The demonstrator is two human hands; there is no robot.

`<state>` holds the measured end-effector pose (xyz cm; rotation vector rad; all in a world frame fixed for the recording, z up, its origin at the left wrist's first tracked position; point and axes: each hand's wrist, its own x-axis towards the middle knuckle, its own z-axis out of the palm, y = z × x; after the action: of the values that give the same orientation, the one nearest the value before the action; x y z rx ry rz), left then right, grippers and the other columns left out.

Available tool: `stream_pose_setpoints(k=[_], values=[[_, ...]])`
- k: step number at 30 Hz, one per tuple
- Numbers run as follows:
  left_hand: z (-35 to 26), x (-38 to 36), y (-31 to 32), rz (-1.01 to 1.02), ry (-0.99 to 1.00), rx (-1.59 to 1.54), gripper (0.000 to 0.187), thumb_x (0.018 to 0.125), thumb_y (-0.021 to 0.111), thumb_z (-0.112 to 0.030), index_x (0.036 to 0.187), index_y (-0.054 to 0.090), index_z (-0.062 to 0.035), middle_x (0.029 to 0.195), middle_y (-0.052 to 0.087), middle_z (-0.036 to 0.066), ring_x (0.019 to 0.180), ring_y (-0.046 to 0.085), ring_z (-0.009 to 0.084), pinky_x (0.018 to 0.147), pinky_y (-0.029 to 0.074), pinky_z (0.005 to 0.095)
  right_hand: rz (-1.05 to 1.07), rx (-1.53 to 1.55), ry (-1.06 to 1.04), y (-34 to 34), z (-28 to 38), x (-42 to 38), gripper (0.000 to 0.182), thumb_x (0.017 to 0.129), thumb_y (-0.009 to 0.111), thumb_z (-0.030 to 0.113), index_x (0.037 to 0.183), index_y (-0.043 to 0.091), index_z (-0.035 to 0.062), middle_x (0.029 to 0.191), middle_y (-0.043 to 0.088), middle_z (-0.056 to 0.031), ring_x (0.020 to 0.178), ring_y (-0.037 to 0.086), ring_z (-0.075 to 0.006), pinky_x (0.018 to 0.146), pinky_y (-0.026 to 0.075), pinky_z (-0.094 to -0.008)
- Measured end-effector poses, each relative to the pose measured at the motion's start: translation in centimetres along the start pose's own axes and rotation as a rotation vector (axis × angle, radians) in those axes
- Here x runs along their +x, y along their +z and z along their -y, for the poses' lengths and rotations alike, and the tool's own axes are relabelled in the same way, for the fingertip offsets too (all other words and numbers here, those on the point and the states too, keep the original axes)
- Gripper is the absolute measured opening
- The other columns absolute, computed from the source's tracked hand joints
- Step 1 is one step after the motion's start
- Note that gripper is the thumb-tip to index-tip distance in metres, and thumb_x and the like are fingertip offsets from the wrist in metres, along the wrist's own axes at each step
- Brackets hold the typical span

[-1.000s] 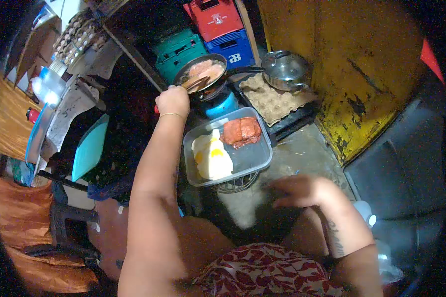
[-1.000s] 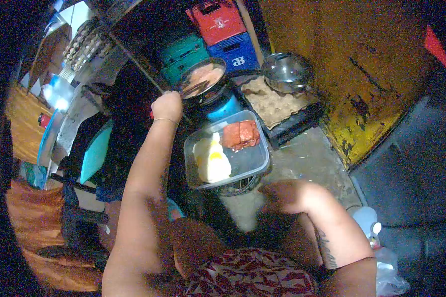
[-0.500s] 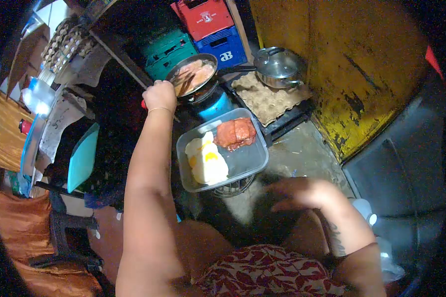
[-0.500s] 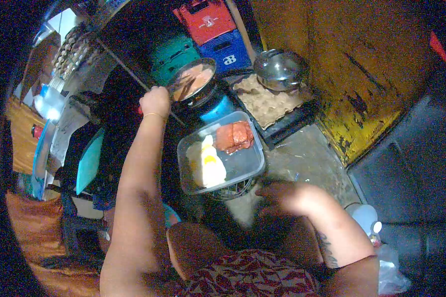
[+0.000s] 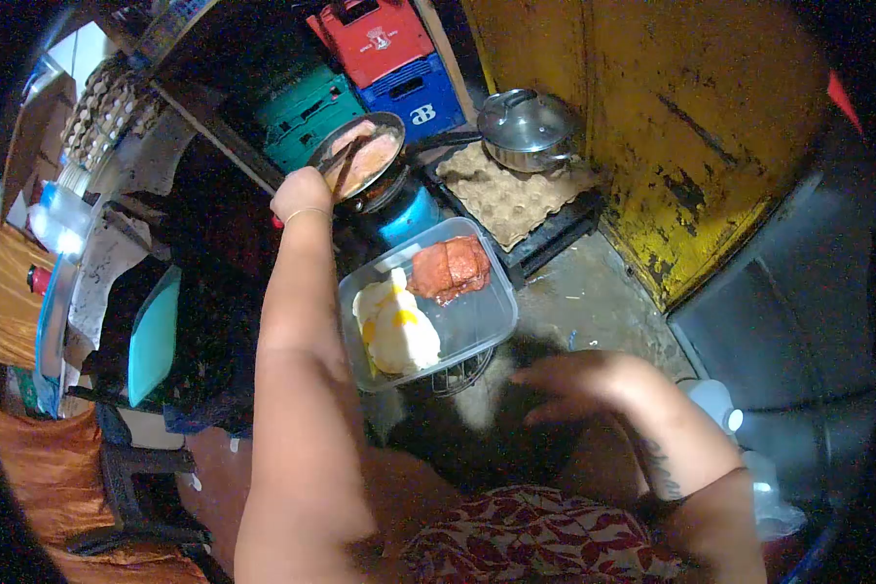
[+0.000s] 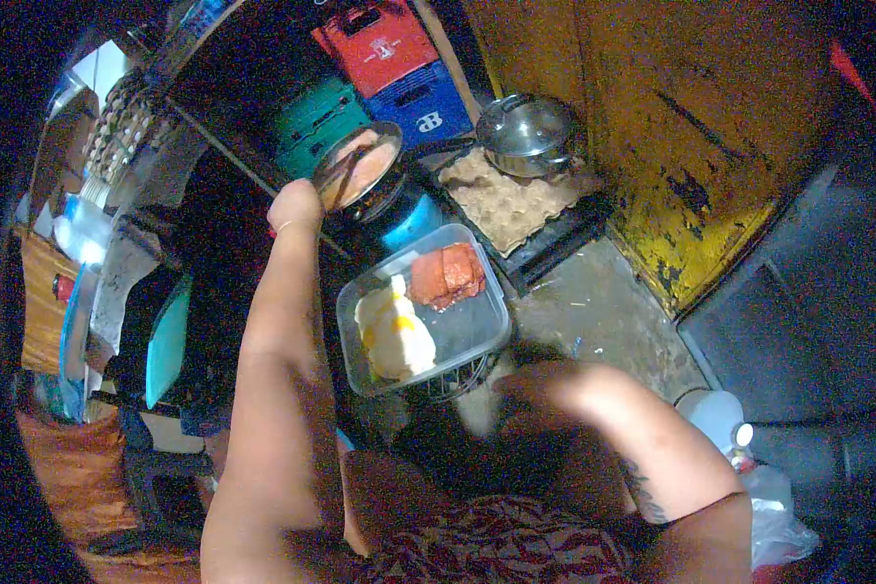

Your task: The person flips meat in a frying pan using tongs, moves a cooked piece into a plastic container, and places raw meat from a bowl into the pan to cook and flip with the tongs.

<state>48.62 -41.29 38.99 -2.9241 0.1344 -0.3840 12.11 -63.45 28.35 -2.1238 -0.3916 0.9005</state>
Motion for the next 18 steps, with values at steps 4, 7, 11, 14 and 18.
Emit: stream_pose_setpoints(k=[4, 7, 11, 14, 18], values=[[-1.0, -0.1, 0.3, -0.003, 0.011, 0.008, 0.029, 0.093, 0.048, -0.013, 0.108, 0.073, -0.0086, 0.116, 0.069, 0.016, 0.102, 0.069, 0.0328, 0.081, 0.056, 0.0473, -0.038, -0.201, -0.125, 0.0, -0.3, -0.1, 0.075, 0.092, 0.058, 0.055, 0.142, 0.044, 0.0013, 0.14, 0.05, -0.0224, 0.131, 0.048, -0.0355, 0.111, 0.038, -0.0407], [-1.3, -0.3, 0.5, -0.019, -0.011, -0.018, 0.029, 0.093, 0.049, -0.013, 0.107, 0.074, -0.0099, 0.118, 0.068, 0.016, 0.103, 0.069, 0.0325, 0.083, 0.056, 0.0464, -0.044, -0.211, -0.126, 0.1, -0.4, 0.3, 0.074, 0.092, 0.058, 0.055, 0.141, 0.045, 0.0004, 0.14, 0.05, -0.0227, 0.131, 0.047, -0.0356, 0.111, 0.037, -0.0407], [-0.6, -0.2, -0.3, 0.002, 0.011, -0.051, 0.028, 0.092, 0.05, -0.013, 0.107, 0.074, -0.0092, 0.118, 0.068, 0.016, 0.104, 0.068, 0.0334, 0.086, 0.055, 0.0456, -0.014, -0.241, -0.087, -0.5, 1.1, -0.2, 0.073, 0.091, 0.059, 0.053, 0.139, 0.046, -0.0002, 0.138, 0.051, -0.0234, 0.129, 0.049, -0.0362, 0.109, 0.04, -0.0415], [0.0, -0.3, -2.0, -0.004, 0.037, -0.063, 0.029, 0.089, 0.051, -0.012, 0.106, 0.073, -0.006, 0.116, 0.068, 0.018, 0.107, 0.066, 0.0349, 0.088, 0.054, 0.0469, -0.003, -0.221, -0.075, -0.2, 0.4, 0.0, 0.072, 0.091, 0.06, 0.052, 0.139, 0.046, 0.0005, 0.134, 0.055, -0.0241, 0.125, 0.053, -0.0381, 0.105, 0.043, -0.0429], [1.3, -1.2, -5.8, -0.006, 0.074, -0.063, 0.028, 0.088, 0.052, -0.011, 0.106, 0.073, -0.0048, 0.117, 0.067, 0.021, 0.108, 0.065, 0.0361, 0.089, 0.054, 0.0469, -0.134, -0.239, -0.153, 0.4, 0.3, -0.3, 0.066, 0.09, 0.062, 0.046, 0.138, 0.048, 0.0033, 0.132, 0.056, -0.0236, 0.123, 0.054, -0.0378, 0.104, 0.044, -0.0425]])
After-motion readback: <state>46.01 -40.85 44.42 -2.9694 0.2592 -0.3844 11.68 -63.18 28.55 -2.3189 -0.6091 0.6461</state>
